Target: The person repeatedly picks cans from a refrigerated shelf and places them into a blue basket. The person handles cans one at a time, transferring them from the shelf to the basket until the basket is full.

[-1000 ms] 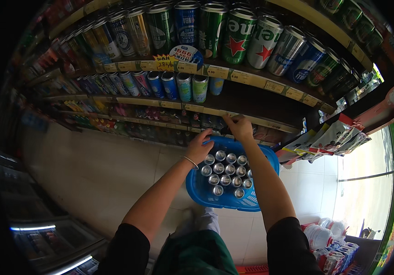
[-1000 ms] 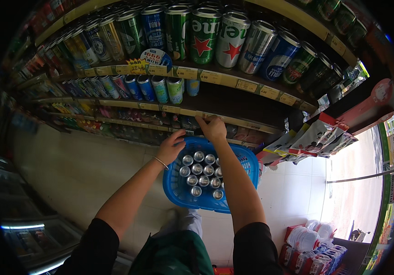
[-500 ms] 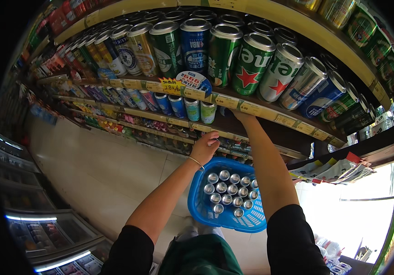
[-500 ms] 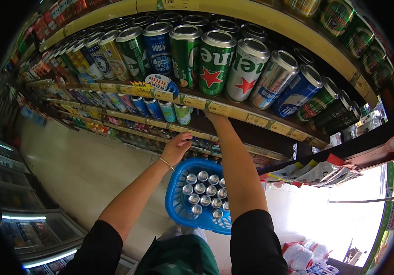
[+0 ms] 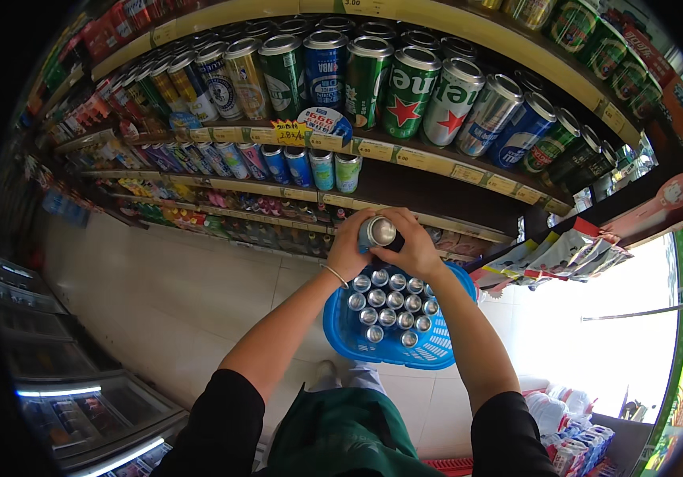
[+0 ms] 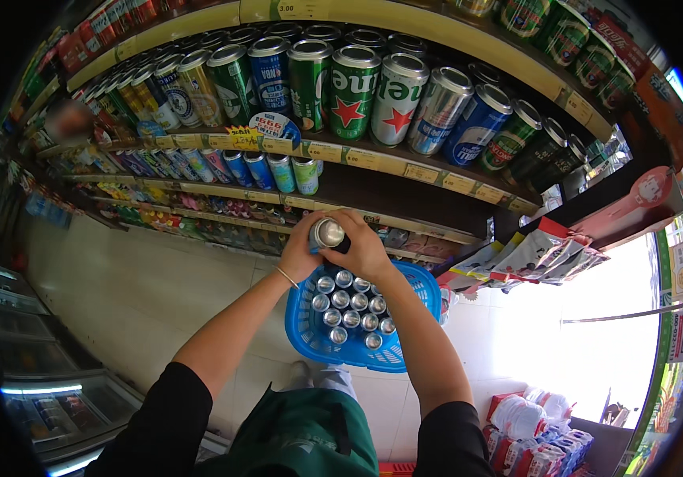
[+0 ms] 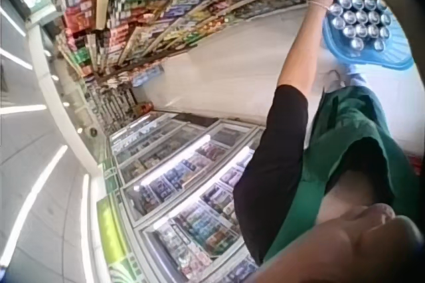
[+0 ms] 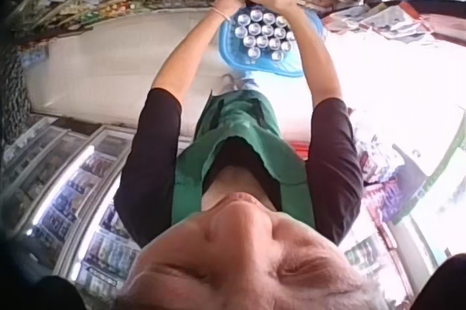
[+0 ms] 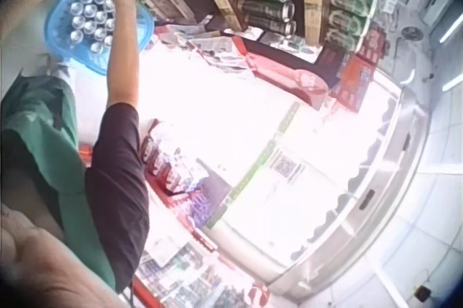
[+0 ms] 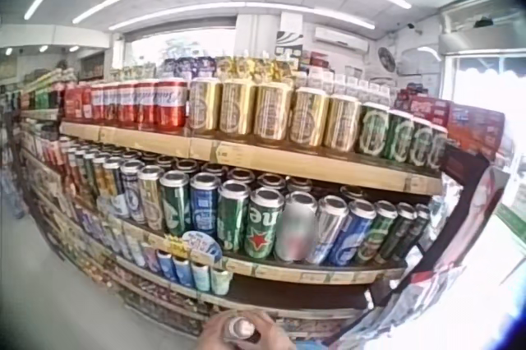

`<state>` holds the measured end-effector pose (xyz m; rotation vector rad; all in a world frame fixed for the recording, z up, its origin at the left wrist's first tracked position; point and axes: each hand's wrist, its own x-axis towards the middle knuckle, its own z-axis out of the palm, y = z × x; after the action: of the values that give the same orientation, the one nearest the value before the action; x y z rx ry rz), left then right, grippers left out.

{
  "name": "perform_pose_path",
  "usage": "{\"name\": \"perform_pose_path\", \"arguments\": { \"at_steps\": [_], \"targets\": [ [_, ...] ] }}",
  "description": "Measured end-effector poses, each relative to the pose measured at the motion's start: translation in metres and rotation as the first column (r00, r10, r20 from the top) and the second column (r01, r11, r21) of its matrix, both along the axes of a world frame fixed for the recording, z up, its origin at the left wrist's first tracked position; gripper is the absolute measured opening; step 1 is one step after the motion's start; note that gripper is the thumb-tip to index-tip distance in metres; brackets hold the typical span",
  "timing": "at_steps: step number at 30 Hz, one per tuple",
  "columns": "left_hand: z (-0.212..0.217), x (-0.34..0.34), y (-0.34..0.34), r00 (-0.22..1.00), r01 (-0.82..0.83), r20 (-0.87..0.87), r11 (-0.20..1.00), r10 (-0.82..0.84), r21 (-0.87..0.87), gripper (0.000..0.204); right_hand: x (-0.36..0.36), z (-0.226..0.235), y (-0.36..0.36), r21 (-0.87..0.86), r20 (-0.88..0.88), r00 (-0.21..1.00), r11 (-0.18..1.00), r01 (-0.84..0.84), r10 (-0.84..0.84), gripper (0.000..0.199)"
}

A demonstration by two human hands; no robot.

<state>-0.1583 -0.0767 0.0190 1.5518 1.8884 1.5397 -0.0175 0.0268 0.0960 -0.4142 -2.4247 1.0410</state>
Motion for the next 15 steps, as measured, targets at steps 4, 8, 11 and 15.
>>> {"name": "perform_pose_path", "arguments": {
  "at_steps": [4,8,11,15],
  "targets": [
    [-0.004,0.013,-0.04,0.941,0.166,0.318,0.977,-0.116,-0.135,0.065,0.03,0.012,-0.017,-0.16,0.023,0.999,0.987,0.026,-0.022,0.069],
    [0.003,0.039,-0.068,0.904,0.137,0.418,0.987,-0.091,-0.08,0.064,0.047,0.017,-0.042,-0.425,-0.125,0.979,0.9,0.092,-0.16,0.056],
    [-0.001,0.046,-0.08,0.918,0.137,0.387,0.985,-0.087,-0.105,0.06,0.038,0.023,-0.08,-0.3,-0.006,1.0,0.954,-0.008,0.006,0.047],
    [0.006,0.049,-0.095,0.977,0.113,0.199,0.98,-0.079,-0.166,0.059,0.042,0.031,-0.082,-0.352,0.112,0.992,0.936,-0.011,0.054,0.052]
  ]
}}
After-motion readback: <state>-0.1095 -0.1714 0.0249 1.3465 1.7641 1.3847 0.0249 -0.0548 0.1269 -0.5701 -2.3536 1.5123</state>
